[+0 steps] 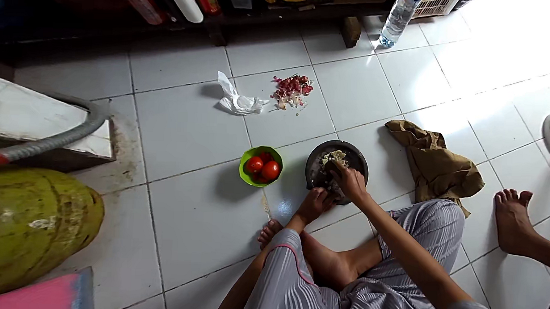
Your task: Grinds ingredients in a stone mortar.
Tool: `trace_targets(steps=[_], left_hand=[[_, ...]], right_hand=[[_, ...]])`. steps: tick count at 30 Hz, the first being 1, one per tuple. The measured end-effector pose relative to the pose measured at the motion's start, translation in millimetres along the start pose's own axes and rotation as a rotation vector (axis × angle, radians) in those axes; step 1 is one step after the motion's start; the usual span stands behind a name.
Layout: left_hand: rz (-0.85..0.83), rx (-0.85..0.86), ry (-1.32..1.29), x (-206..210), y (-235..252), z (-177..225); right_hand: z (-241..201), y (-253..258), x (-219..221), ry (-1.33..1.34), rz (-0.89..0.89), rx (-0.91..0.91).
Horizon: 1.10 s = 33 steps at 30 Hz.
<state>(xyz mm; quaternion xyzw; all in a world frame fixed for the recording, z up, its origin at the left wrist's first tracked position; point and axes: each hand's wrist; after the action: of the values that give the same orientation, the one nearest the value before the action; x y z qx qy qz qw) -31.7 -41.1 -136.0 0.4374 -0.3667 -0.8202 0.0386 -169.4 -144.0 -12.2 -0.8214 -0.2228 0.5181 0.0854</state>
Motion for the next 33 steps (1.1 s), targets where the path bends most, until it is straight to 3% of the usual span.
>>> trace_targets(steps=[5, 11, 18, 24, 29, 33], left_hand=[[-0.038, 0.013, -0.005, -3, 2, -3], [-0.012, 0.023, -0.006, -2, 3, -3], [-0.030, 0.019, 0.002, -2, 3, -3], [-0.034, 0.010, -0.020, -2, 2, -3], [0.017, 0.033, 0.019, 1, 2, -4], [-0.111, -0.045, -0.066, -13, 10, 5]], right_hand=[[3, -8, -21, -0.095, -0.142, -0.055], [9, -23, -15, -0.156, -0.249, -0.215], [8, -9, -23, -0.188, -0.088, -0.131], [9, -21, -12, -0.157, -0.190, -0.175], [22, -10, -17, -0.100, -0.043, -0.084], [22, -23, -21, -0.044, -0.119, -0.212]])
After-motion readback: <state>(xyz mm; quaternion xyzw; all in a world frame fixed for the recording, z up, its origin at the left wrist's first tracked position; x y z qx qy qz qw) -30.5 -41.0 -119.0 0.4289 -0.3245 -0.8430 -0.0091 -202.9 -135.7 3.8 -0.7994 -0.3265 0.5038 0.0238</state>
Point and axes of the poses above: each hand's wrist, its own y-axis towards the middle knuckle, its own x-axis out of the palm, z = x × y, and after that the axes turned 4 degrees about z, right-handed
